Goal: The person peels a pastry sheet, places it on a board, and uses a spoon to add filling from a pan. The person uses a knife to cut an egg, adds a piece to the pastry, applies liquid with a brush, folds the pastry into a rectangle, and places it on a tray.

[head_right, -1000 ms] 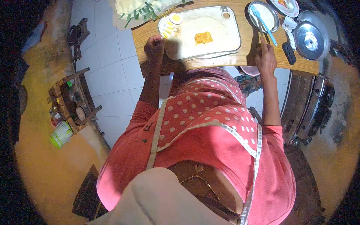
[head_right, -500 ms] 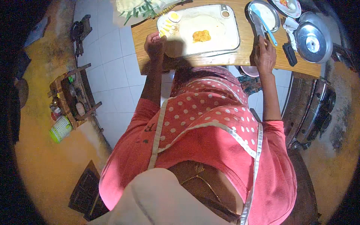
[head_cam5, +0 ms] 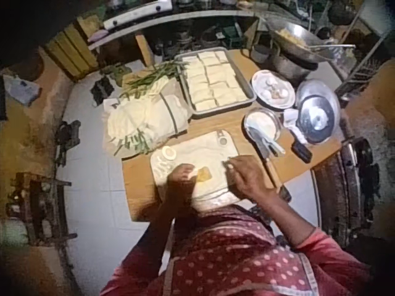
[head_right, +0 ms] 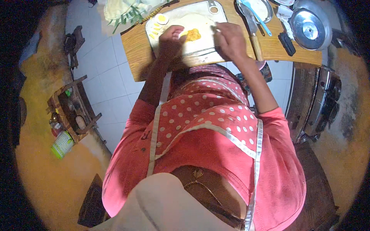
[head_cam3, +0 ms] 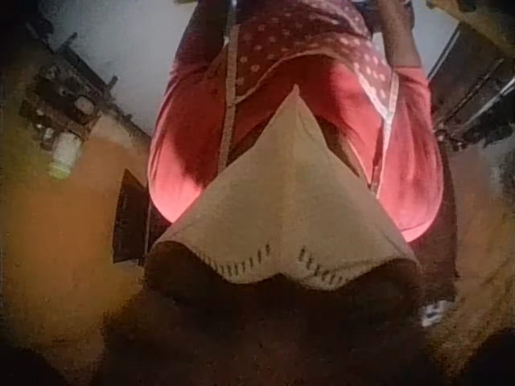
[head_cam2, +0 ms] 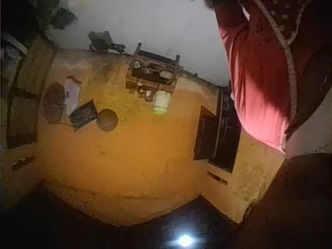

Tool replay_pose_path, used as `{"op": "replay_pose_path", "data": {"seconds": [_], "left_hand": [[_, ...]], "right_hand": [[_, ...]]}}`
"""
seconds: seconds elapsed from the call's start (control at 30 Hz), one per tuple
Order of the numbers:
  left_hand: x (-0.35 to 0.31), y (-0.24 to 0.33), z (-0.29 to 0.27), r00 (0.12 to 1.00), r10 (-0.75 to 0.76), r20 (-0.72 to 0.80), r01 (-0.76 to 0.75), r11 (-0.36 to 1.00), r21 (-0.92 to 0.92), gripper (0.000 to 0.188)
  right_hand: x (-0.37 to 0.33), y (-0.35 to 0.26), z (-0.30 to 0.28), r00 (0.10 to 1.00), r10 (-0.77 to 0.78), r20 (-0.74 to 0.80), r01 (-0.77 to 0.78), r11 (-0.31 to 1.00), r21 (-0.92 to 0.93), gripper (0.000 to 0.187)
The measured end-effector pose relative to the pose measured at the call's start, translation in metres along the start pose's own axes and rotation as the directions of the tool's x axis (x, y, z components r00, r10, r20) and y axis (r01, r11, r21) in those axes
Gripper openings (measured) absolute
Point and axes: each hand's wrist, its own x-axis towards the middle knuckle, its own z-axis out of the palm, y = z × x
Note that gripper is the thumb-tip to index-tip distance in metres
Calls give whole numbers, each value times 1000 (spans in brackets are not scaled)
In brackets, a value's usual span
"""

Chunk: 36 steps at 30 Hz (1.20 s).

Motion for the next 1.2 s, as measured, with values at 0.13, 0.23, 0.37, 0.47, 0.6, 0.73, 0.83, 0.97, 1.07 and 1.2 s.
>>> {"op": "replay_pose_path", "data": {"seconds": [0.13, 0.23, 0.37, 0.47, 0.6, 0.73, 0.83, 0.97, 1.07, 1.2], "left_hand": [[1, -2, 21, 995, 94, 34, -96, 994, 59, 30], [-2, 1, 16, 978, 198, 63, -207, 957, 202, 30], [-6, -10, 1, 989, 143, 37, -147, 978, 148, 40], [-7, -16, -4, 985, 156, 74, -164, 979, 125, 46], [-7, -16, -2, 989, 90, 121, -104, 988, 112, 48], [-9, -17, -1, 981, 25, 195, -42, 996, 83, 57], [-8, -18, 4, 988, 107, 109, -111, 993, 32, 48], [-10, -27, 6, 988, 107, 113, -114, 992, 54, 48], [-14, -25, 4, 965, 258, 44, -262, 943, 204, 49], [-20, -23, 4, 920, 392, 7, -362, 844, 395, 52]], "right_hand": [[16, -24, 24, 994, -29, 106, 14, 991, 134, 23], [18, -26, 35, 990, -36, 139, 18, 992, 128, 23], [20, -31, 33, 959, -70, 275, 51, 996, 77, 32], [20, -21, 35, 938, -120, 326, 118, 993, 24, 43], [28, -12, 43, 912, -173, 372, 210, 976, -60, 53], [30, -12, 55, 903, -196, 383, 236, 970, -60, 53], [28, -15, 56, 905, -116, 409, 171, 980, -100, 53], [24, -15, 53, 917, -103, 385, 131, 990, -48, 53], [18, -13, 47, 927, -99, 363, 133, 989, -70, 52], [10, -33, 44, 954, -65, 294, 110, 984, -141, 50]]}}
